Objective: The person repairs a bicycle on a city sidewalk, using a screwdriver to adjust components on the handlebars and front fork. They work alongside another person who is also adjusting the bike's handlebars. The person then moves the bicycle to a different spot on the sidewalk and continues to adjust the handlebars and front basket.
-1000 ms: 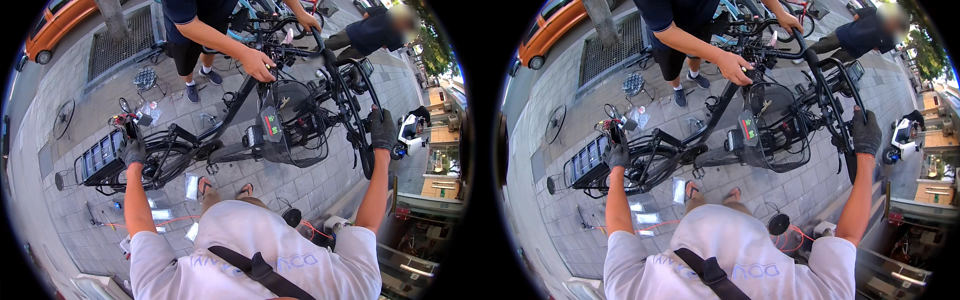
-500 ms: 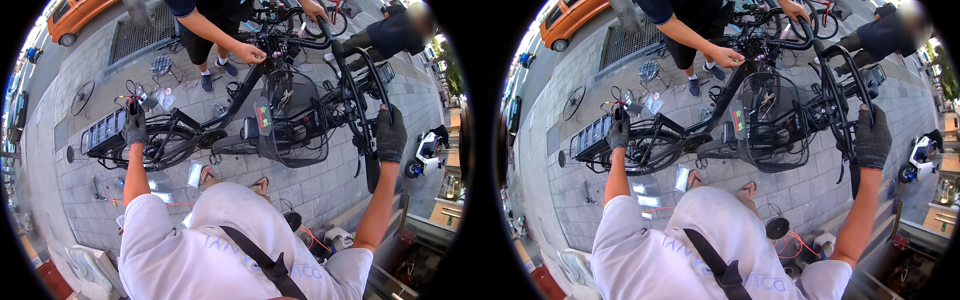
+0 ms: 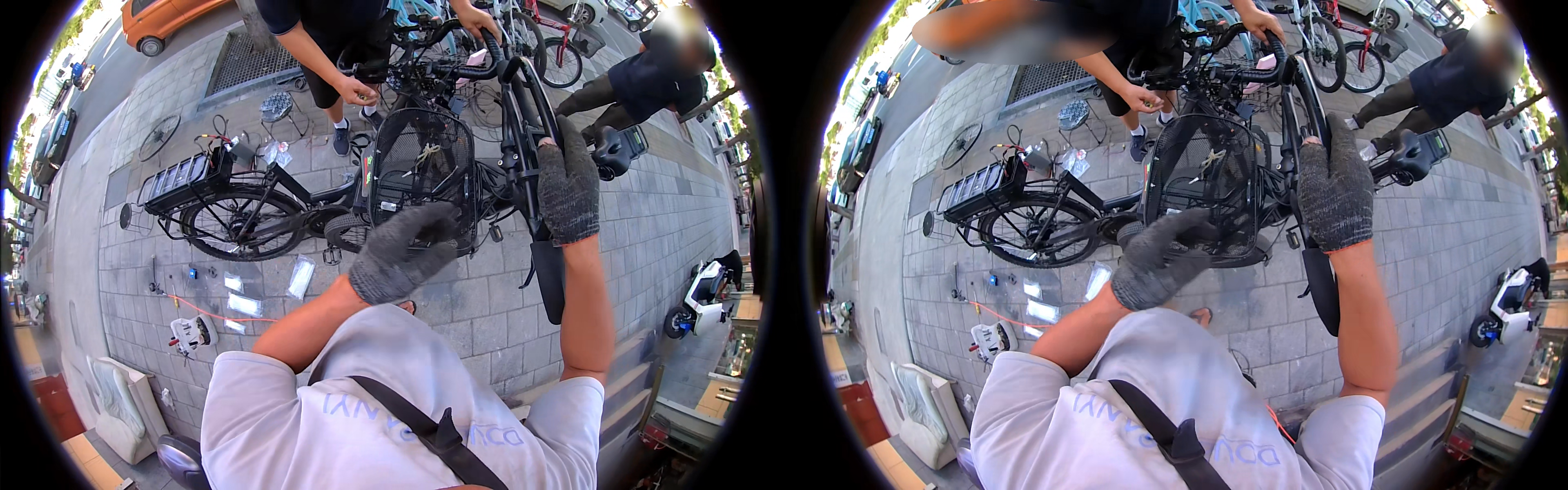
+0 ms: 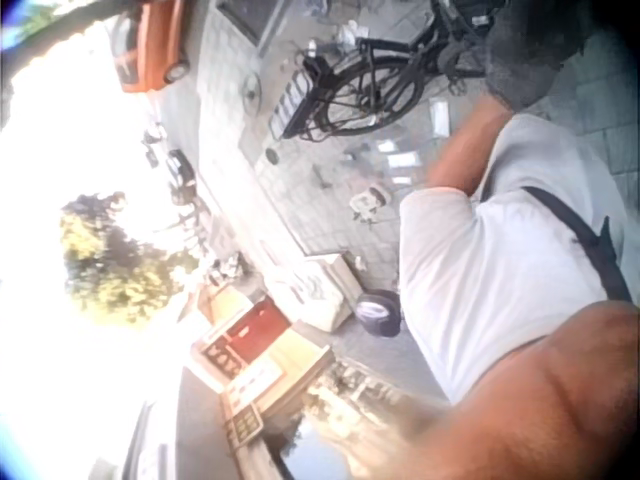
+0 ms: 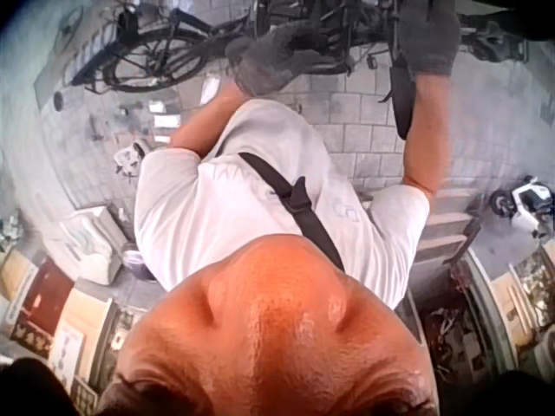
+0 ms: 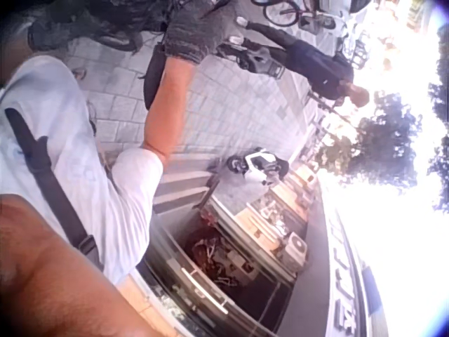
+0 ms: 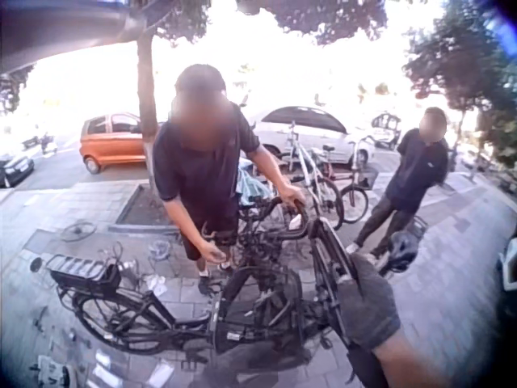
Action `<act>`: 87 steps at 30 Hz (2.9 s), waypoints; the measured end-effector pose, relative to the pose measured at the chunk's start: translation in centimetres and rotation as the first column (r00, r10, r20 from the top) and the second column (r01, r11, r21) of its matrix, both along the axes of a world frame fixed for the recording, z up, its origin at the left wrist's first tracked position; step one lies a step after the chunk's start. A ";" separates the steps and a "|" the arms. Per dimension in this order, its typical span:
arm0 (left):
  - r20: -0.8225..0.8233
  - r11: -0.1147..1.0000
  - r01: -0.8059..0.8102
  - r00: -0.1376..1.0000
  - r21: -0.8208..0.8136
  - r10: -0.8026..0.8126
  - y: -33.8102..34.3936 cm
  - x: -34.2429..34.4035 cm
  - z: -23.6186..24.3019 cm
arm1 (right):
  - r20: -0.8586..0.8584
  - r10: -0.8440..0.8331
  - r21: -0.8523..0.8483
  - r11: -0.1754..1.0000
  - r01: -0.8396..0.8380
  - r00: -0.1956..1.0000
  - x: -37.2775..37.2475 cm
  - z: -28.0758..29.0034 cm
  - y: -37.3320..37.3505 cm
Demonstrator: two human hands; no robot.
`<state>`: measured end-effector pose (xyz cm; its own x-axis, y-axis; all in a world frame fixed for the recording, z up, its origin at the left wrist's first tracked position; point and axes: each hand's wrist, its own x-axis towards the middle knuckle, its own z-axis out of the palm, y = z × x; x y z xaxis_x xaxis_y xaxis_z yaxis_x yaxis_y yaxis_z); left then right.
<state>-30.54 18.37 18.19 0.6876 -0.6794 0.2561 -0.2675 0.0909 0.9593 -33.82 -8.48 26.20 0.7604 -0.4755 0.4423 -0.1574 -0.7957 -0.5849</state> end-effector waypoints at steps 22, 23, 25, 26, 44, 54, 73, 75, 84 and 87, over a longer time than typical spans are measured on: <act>-0.004 0.871 0.014 1.000 0.492 -0.013 -22.2 32.9 -6.0 | 0.074 0.175 0.287 0.939 -0.189 0.982 -0.7 1.8 0.3; 0.134 0.857 0.007 0.987 0.516 -0.089 -23.6 33.2 -7.3 | 0.080 0.177 0.301 0.934 -0.193 0.981 -0.6 2.2 0.4; 0.388 0.828 -0.028 0.892 0.560 -0.232 -27.0 32.6 -11.2 | 0.032 0.206 0.265 0.942 -0.208 0.978 -0.3 2.2 0.1; 0.398 0.696 -0.031 0.838 0.717 -0.373 -29.1 31.0 -10.4 | 0.003 0.187 0.216 0.959 -0.183 0.982 -0.5 1.8 -0.2; 0.412 0.472 -0.259 0.875 0.843 -0.256 -38.3 35.7 -21.4 | -0.229 0.162 0.388 0.920 -0.062 0.960 -0.6 3.7 0.6; 0.380 0.555 -0.212 0.902 0.804 -0.206 -37.3 33.2 -18.2 | -0.139 0.156 0.209 0.970 -0.125 0.978 -0.3 2.9 -0.1; 0.142 0.914 0.070 0.980 0.399 -0.137 -30.8 35.4 -20.3 | -0.060 0.126 0.353 0.930 -0.097 0.990 -0.1 2.8 1.4; 0.209 0.907 0.056 0.965 0.418 -0.156 -31.0 35.7 -20.2 | -0.059 0.126 0.342 0.934 -0.098 0.990 0.0 2.5 1.3; 0.394 0.566 -0.120 0.832 0.815 -0.391 -33.4 35.6 -20.0 | -0.052 0.120 0.272 0.957 -0.102 0.991 -0.4 1.7 0.7; 0.406 0.711 -0.079 0.862 0.699 -0.304 -30.5 34.0 -17.7 | -0.071 0.111 0.316 0.945 -0.084 0.991 -0.5 1.9 1.0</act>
